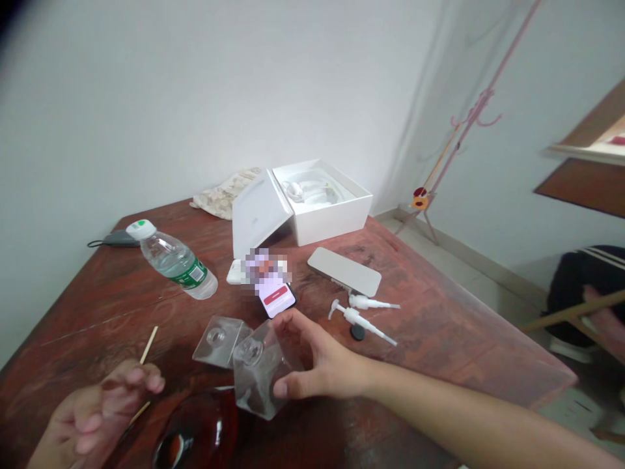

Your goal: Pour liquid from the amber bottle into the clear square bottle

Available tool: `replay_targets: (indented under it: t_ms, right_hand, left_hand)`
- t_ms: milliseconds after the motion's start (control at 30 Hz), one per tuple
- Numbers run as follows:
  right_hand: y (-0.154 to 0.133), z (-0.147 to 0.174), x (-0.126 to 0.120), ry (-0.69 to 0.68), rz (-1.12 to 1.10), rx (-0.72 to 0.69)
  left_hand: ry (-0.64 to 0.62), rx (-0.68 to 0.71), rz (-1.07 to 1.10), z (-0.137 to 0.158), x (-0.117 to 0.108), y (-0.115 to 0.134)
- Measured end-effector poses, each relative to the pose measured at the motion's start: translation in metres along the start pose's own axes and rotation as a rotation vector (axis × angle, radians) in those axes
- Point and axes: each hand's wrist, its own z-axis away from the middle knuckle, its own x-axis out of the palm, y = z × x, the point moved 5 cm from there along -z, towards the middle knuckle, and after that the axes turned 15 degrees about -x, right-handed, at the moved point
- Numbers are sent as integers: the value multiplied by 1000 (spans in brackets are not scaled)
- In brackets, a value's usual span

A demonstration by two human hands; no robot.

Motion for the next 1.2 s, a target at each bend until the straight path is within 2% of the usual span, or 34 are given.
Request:
replay_targets:
  t_ms: [233,533,700,1000,1200]
  right_hand:
    - [-6,0,0,-4,62,-20]
    - [2,3,-3,11,391,-164]
    - [3,2,-6,11,440,-186]
    - [0,0,-7,8,560,-224]
    - [1,1,-8,6,598,-233]
  left_hand:
    - [76,0,115,-2,10,14]
    - [-76,71,34,8,46,27]
    - [-76,98,57,8,43,30]
    - [-156,194,68,24,51,36]
    - [-148,192,189,20,39,31]
